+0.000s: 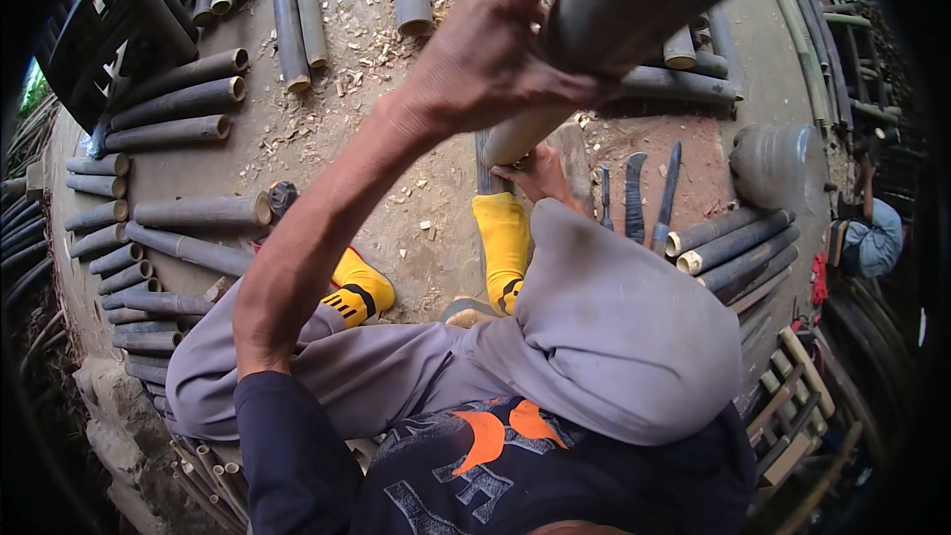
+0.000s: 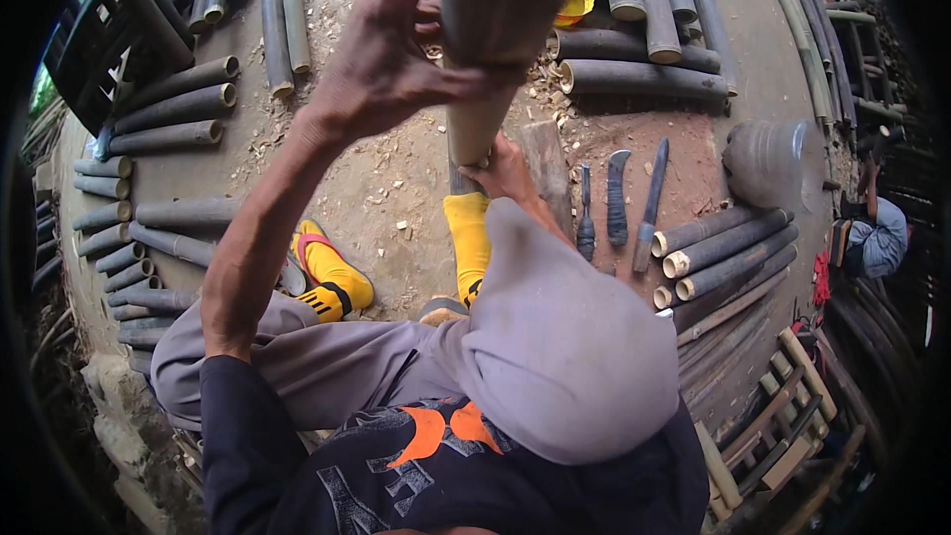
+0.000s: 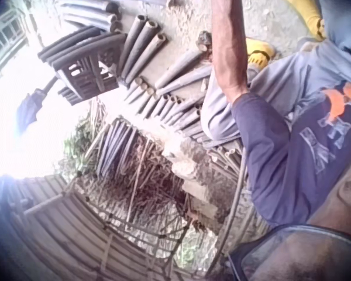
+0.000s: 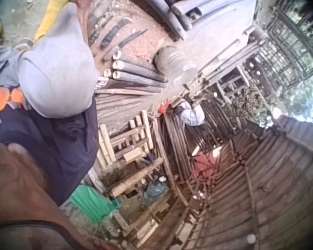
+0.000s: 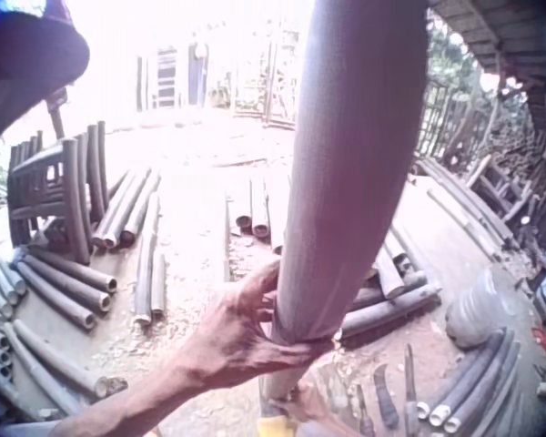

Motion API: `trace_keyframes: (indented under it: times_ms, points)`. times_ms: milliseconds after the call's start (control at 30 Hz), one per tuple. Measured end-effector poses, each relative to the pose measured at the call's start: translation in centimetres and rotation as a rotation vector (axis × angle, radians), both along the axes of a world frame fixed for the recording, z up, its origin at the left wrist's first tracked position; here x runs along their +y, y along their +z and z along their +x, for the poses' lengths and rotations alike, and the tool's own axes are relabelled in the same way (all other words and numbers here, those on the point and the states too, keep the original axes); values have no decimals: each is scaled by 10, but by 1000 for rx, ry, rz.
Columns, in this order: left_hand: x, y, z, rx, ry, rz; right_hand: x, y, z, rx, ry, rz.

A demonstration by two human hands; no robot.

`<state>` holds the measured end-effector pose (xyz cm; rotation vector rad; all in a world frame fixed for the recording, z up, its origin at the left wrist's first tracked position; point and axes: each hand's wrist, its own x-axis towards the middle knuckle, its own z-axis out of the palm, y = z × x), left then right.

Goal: The person sits on the ground and uses a knife and a wooden mallet to carve a hole into a bamboo pole. They repeatedly strike the knife with the mallet to deepen the cut and then use a chisel to clean out the interior of the bamboo.

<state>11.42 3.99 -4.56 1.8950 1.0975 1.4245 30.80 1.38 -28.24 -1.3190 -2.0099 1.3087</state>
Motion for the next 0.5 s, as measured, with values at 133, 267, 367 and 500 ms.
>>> trace_keyframes:
  times_ms: [133,267,367,500]
  points:
    - [-8,3,21,-36,-12,52,11,-3,16,-41,78,250]
    - [-16,5,16,-90,-15,-66,73,173,29,-335,169,472]
    - [-21,12,14,-35,-18,-191,90,288,65,-510,146,615]
    - [-28,12,14,-15,0,-233,100,360,123,-493,77,743]
